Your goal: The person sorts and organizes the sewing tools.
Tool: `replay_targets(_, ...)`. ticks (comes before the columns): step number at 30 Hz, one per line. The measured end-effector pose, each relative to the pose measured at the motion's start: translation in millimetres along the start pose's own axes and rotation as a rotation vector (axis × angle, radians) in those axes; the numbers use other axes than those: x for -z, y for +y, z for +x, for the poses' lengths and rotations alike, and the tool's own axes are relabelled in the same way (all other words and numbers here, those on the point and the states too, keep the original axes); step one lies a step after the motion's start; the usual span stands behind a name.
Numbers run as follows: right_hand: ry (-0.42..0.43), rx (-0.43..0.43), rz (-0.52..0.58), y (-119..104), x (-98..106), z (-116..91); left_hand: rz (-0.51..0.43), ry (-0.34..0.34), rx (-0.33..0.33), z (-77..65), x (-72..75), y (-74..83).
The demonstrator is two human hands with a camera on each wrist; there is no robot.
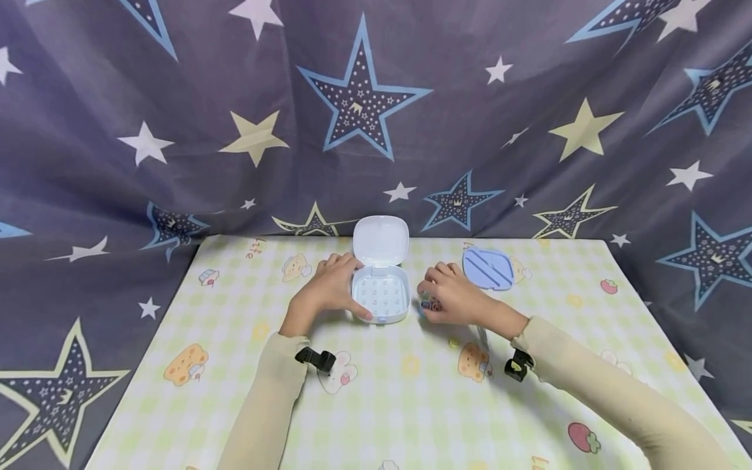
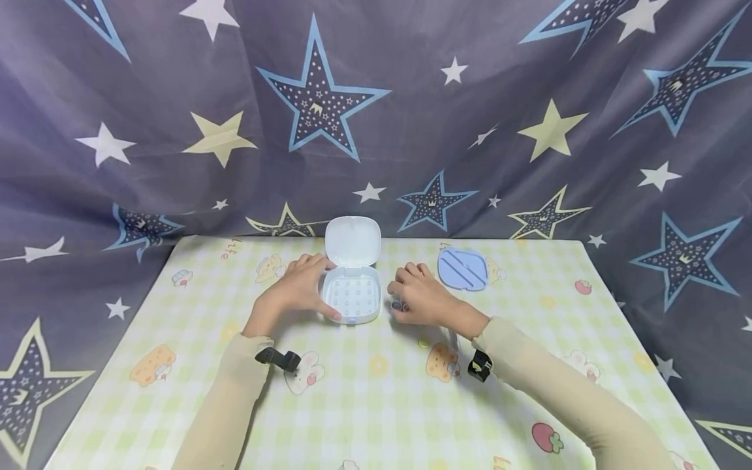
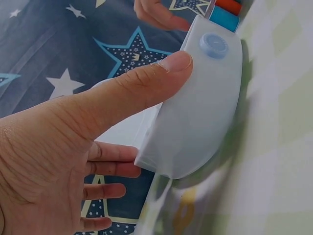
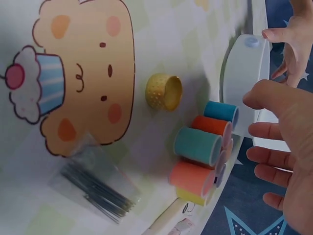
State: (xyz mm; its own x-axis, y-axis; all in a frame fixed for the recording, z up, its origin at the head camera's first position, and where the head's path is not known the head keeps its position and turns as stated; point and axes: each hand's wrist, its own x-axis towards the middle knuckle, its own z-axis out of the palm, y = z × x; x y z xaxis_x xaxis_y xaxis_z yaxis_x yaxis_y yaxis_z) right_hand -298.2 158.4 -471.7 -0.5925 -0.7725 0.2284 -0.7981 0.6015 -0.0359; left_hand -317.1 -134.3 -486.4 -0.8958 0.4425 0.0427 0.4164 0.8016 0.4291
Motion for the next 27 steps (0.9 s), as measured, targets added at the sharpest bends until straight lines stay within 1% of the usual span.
replay_targets(3, -0.013, 0.004, -0.014, 1.8, -1.1, 0.5, 0.012, -0.021, 0.009, 2.9, 3.4, 2.3)
replay_targets(8, -0.043, -0.007, -0.022, 4.9, -3.2, 0.6, 0.076, -0.101, 0.025, 8.2, 10.2, 8.1)
replay_targets(11, -0.070, -0.006, -0.021, 4.6, -5.2, 1.2, 0.095, -0.145, 0.038, 8.4, 15.0, 11.8)
replay_targets(14, -0.089, 0.010, -0.038, 4.3, -5.9, 2.4, 0.103, -0.170, 0.064, 8.1, 18.4, 14.1)
replay_targets(18, -0.081, 0.032, -0.056, 4.3, -5.2, 3.2, 0.101, -0.168, 0.080, 6.8, 19.1, 13.5)
replay_targets(23, -0.061, 0.038, -0.072, 4.5, -4.3, 2.4, 0.076, -0.147, 0.060, 6.7, 17.6, 13.8)
replay_targets(27, -0.051, 0.064, -0.087, 5.5, -7.7, 1.6, 0.066, -0.143, 0.053, 7.8, 14.5, 13.6)
